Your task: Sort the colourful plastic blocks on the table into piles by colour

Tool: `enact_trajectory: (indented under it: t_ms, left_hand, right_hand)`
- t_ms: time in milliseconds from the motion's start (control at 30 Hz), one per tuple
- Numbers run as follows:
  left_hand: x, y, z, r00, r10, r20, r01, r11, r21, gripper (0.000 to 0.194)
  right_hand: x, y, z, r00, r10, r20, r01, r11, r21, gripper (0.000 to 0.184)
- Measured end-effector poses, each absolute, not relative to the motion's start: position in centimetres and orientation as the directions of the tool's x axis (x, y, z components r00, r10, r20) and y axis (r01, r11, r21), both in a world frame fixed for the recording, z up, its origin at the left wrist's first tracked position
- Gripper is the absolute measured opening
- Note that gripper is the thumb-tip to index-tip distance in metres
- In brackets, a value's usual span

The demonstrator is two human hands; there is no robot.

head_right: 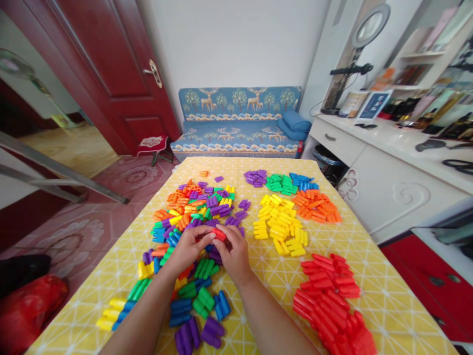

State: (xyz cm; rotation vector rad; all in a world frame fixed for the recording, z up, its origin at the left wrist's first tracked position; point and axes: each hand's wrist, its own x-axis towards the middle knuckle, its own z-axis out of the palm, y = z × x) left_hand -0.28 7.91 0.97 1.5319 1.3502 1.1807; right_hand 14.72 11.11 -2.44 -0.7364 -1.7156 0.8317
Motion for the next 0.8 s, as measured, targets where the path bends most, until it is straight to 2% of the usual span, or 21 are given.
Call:
enact_trajectory:
  t_ms: [300,433,533,667,733,800]
  left_hand:
    - [-0.7,8.2,0.3,-0.115,0.98,0.163,0.284,-0.125,0.951,0.021]
    - [-0.9,8.2,0.1,-0.117,0.978,0.173,0.314,-0.129,0.941,0.022]
    - [-0.9,8.2,-0.1,-0.12,0.978,0.173,0.349,-0.122,0.929,0.022]
    - [-0.8,8.2,-0.1,-0.109,0.979,0.173,0.366,-0.122,0.923,0.023]
    - [-0.8,8.2,0.0,-0.109,0.979,0.17,0.365,-0.12,0.923,0.023]
    - [-0.8,8.2,0.0,-0.113,0.979,0.168,0.363,-0.117,0.924,0.024]
  right_hand:
    - [14.5,10.8,-2.9,-0.185,0.909,0.373,0.149,0.401,-0.904,0.016]
    - [16.3,10.3,0.1,-0.276,0.912,0.305,0.277,0.379,-0.883,0.01]
    - [20.0,10.3,3.7,-0.373,0.896,0.242,0.513,0.416,-0.751,0.008]
    - [26.6,11.3,6.4,-0.327,0.942,0.07,0.86,0.328,-0.39,0.008]
    - [29.5,12.1,6.2,-0.274,0.961,-0.042,0.934,0.255,-0.252,0.012]
    - [31.7,12.7,5.2,-0.229,0.964,-0.137,0.961,0.202,-0.187,0.013]
